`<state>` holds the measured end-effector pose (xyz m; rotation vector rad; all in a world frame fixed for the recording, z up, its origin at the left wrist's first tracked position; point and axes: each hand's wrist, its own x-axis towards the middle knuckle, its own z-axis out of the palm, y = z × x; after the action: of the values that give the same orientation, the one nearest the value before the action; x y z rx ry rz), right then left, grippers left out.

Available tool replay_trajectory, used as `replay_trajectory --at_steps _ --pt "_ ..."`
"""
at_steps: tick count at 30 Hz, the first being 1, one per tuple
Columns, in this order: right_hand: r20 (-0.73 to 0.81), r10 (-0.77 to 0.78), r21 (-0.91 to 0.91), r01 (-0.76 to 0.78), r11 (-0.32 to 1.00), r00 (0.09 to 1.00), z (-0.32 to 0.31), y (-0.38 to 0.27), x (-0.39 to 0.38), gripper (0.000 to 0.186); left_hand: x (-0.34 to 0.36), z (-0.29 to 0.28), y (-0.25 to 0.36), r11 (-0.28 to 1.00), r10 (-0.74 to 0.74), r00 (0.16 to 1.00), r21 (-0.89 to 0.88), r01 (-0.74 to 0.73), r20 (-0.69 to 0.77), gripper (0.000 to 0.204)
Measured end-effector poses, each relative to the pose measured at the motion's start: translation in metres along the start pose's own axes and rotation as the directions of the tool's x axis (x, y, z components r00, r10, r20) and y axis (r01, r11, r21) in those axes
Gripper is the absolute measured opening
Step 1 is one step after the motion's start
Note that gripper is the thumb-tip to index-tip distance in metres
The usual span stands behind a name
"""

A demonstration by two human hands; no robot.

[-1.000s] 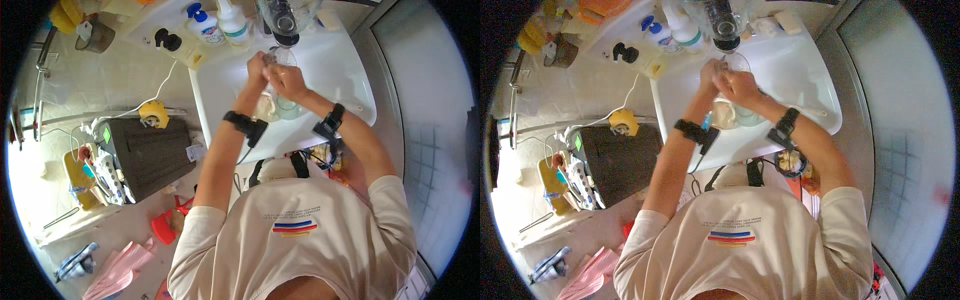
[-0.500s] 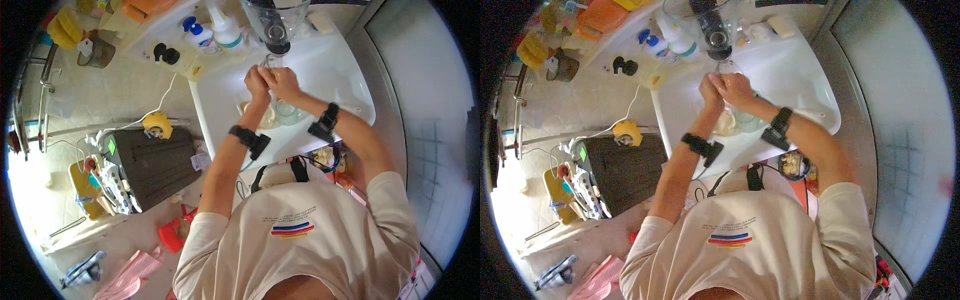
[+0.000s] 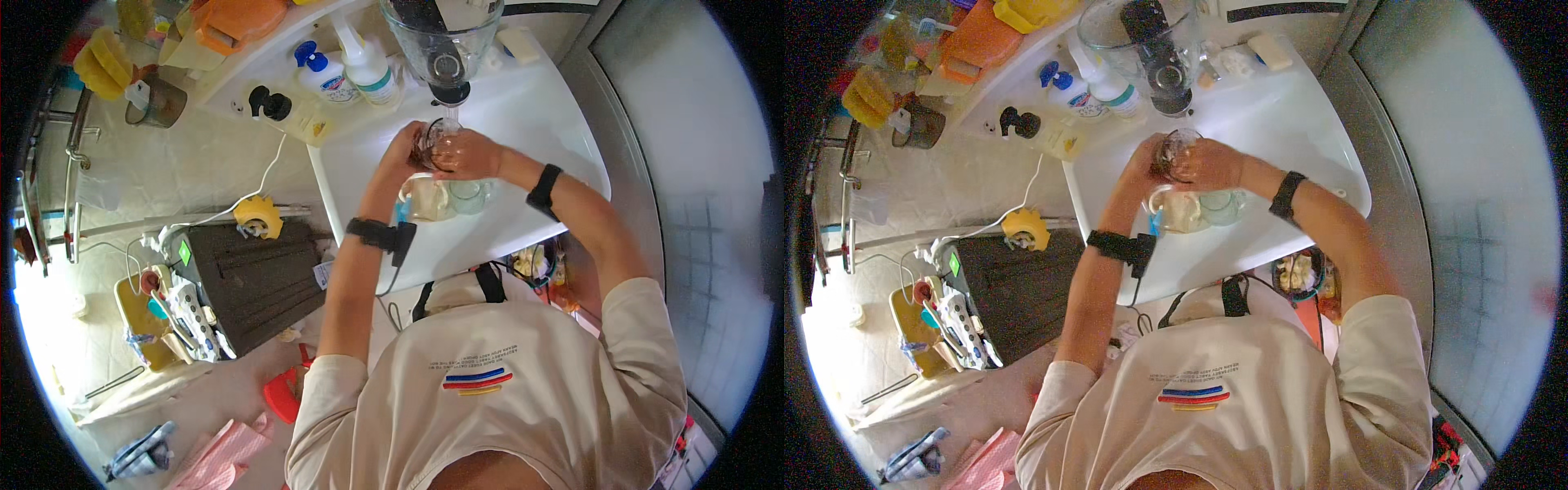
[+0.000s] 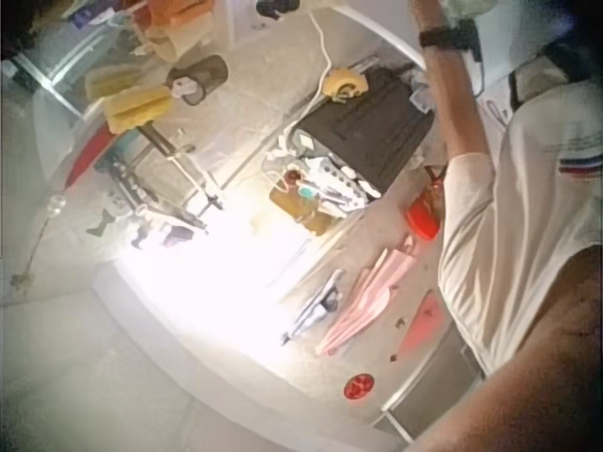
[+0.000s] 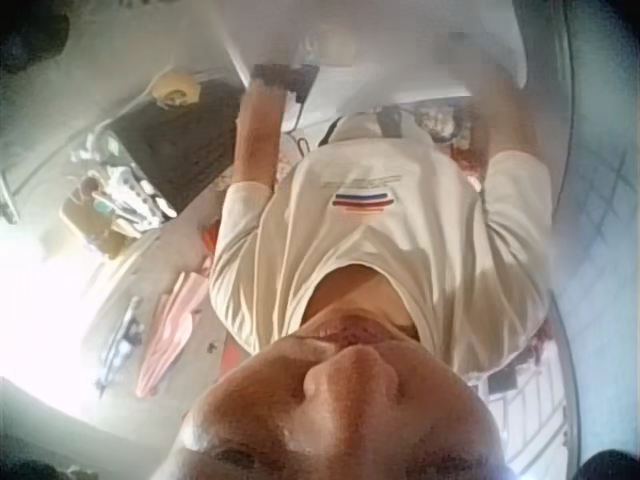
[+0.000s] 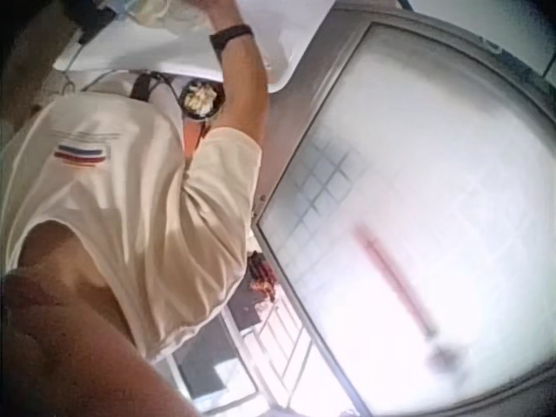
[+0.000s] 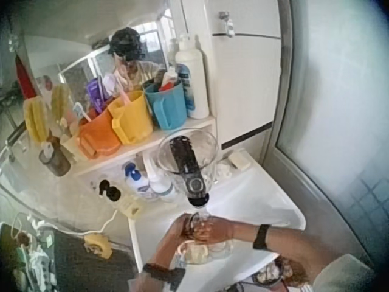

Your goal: Cleaning and rinsing a baby bottle and its individual components in a bathroom sink using soap and a brush.

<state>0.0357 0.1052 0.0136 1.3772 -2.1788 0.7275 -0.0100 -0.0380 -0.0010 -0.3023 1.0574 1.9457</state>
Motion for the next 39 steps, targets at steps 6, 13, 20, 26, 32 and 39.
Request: replay_trajectory --at_steps 6,13,20,26,32,39 --pt "-0.184 0.827 0.232 -0.794 0.562 0.531 0.028 -0.03 0.022 0.035 0.013 0.01 -0.028 0.818 0.547 0.771 0.01 -0.576 -0.326 0.024" --pt "0.502 -0.039 -0.345 0.241 0.907 0.864 -0.019 0.035 -0.023 0.026 0.012 -0.018 -0.012 0.983 -0.042 0.997 0.178 0.052 -0.062 0.023" --pt "0.377 0.727 0.149 -0.812 0.564 0.574 0.016 -0.026 0.008 0.041 0.037 -0.03 -0.038 0.866 0.378 0.882 -0.229 -0.444 -0.282 0.018" --pt "0.201 0.376 -0.138 -0.353 0.925 0.905 0.004 0.002 -0.03 0.039 0.032 -0.037 -0.027 0.927 0.342 0.919 -0.091 -0.365 -0.195 0.023" --pt "0.241 0.535 -0.167 -0.509 0.844 0.809 -0.013 -0.01 -0.017 0.06 0.015 -0.011 -0.029 0.954 -0.003 0.999 -0.3 -0.009 -0.039 0.037" --pt "0.135 0.755 0.097 -0.766 0.635 0.642 -0.024 -0.017 -0.002 0.08 0.016 -0.027 -0.035 0.972 0.002 0.999 -0.237 0.009 0.046 0.044"
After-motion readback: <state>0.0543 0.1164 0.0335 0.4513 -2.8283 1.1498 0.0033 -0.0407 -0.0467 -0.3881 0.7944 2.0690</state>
